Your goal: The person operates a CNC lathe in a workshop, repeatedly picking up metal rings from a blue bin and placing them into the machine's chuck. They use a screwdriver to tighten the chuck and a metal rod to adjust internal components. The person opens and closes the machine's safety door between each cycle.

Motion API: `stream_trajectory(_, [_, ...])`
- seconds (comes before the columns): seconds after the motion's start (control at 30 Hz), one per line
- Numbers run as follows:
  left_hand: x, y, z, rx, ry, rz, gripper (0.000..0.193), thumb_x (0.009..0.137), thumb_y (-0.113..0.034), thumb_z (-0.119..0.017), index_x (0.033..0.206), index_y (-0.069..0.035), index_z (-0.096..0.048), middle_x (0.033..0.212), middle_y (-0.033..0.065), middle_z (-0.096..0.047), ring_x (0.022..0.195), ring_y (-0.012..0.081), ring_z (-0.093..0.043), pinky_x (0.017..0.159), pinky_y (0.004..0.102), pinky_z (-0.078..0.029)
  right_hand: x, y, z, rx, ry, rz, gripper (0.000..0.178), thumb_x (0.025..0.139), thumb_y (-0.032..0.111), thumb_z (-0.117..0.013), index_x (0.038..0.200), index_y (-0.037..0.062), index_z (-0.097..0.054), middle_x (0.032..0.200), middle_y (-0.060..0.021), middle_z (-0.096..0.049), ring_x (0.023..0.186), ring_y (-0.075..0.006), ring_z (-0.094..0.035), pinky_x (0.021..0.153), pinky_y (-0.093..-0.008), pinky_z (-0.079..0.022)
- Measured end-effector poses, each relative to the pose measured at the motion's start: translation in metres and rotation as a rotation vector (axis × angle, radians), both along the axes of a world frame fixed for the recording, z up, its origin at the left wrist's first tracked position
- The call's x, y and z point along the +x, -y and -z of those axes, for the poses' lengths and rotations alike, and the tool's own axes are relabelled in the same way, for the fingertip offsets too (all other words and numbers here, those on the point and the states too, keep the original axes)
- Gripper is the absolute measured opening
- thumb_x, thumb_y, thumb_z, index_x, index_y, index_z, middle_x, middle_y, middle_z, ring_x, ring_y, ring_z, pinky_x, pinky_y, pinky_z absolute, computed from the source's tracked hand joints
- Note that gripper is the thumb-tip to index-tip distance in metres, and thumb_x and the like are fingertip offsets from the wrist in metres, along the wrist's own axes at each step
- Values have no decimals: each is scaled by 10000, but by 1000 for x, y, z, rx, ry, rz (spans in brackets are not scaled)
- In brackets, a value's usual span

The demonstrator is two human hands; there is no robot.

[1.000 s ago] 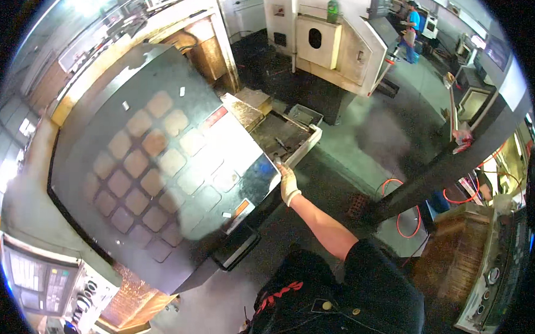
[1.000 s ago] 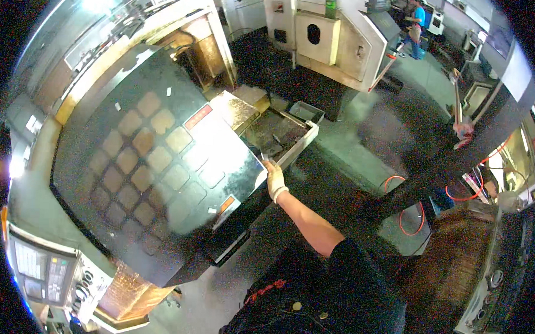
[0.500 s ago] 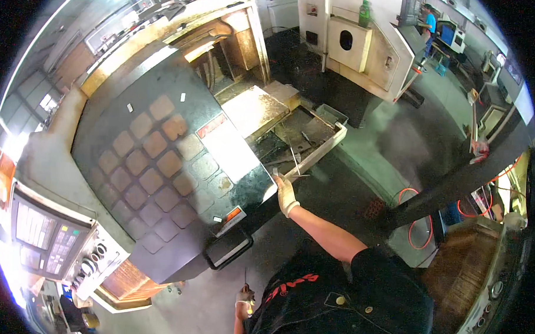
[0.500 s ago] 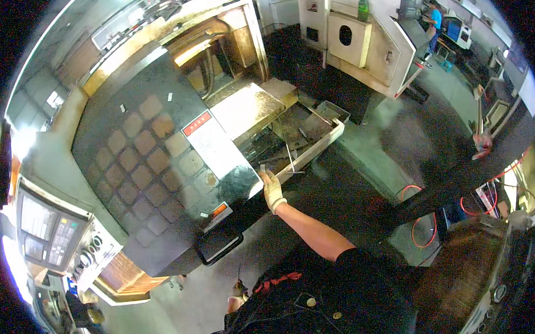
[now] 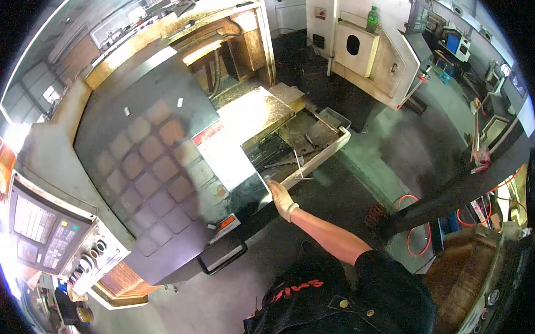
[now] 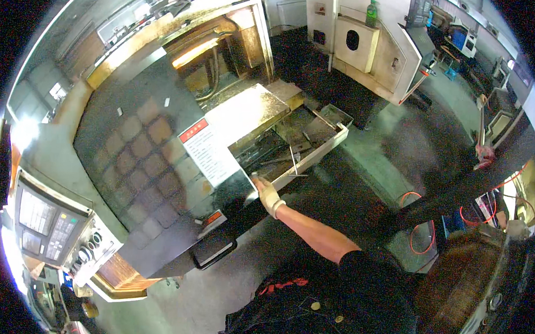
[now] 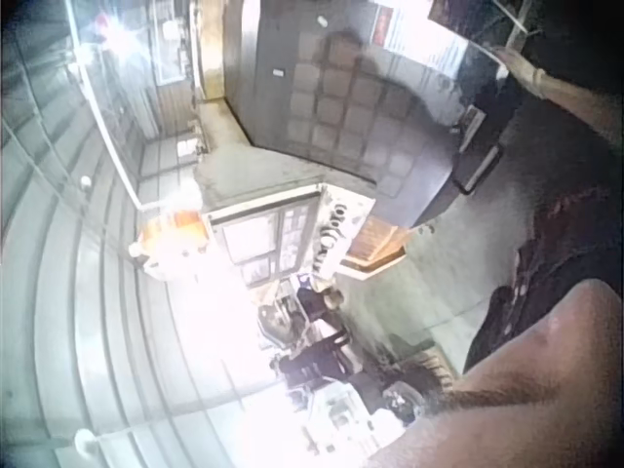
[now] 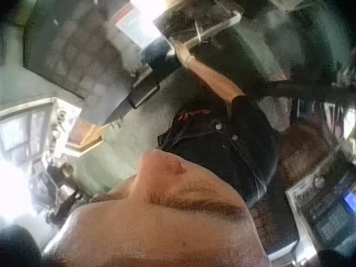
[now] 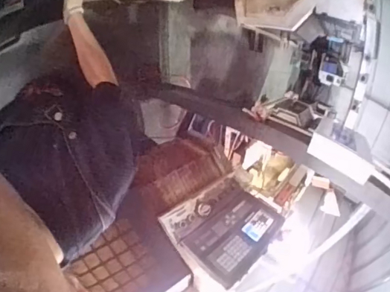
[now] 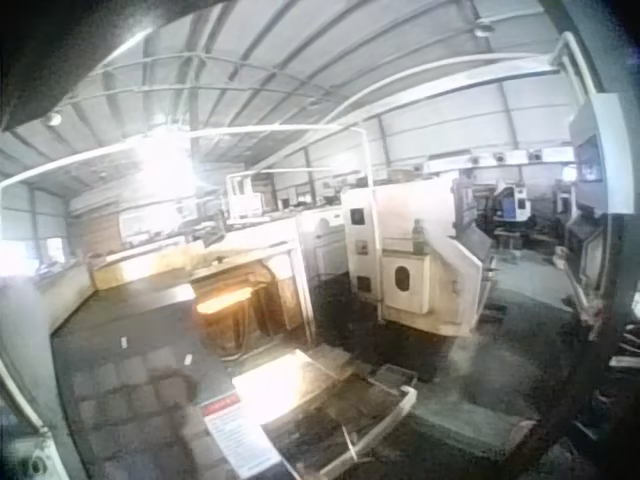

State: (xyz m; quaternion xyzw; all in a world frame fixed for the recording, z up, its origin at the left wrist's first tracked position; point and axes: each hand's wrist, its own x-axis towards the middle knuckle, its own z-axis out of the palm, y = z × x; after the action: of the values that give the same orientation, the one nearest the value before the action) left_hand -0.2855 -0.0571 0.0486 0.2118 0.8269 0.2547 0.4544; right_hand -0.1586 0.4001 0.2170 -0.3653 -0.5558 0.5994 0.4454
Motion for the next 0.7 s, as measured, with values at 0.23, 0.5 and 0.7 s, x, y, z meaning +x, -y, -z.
stream_trajectory(0.23, [3, -4, 1, -29, 19, -5, 279, 737, -226, -662, 954, -62, -598, 776, 121, -621, 719, 268, -602, 642, 374, -476, -42, -7, -1, -317, -395, 67, 325, 948, 215, -521, 1189, -3, -536, 1088, -57, -594, 1013, -140, -530, 920, -229, -391])
stream_trajectory(0.5, [5, 30, 7, -2, 15, -78, 259, 740, -209, -662, 946, -66, -596, 760, 105, -620, 699, 247, -603, 630, 362, -477, -81, 56, -30, -252, -366, 49, 251, 943, 262, -534, 960, 16, -584, 850, 38, -532, 774, -54, -443, 705, -232, -391])
stream_trajectory(0.7, [5, 49, 11, 47, 19, -138, 245, 742, -195, -661, 941, -69, -595, 748, 93, -619, 685, 231, -603, 621, 354, -477, -88, 92, -28, -241, -136, 68, 617, 908, 486, -502, 1243, -31, -473, 1170, -115, -542, 1081, -210, -477, 960, -322, -351])
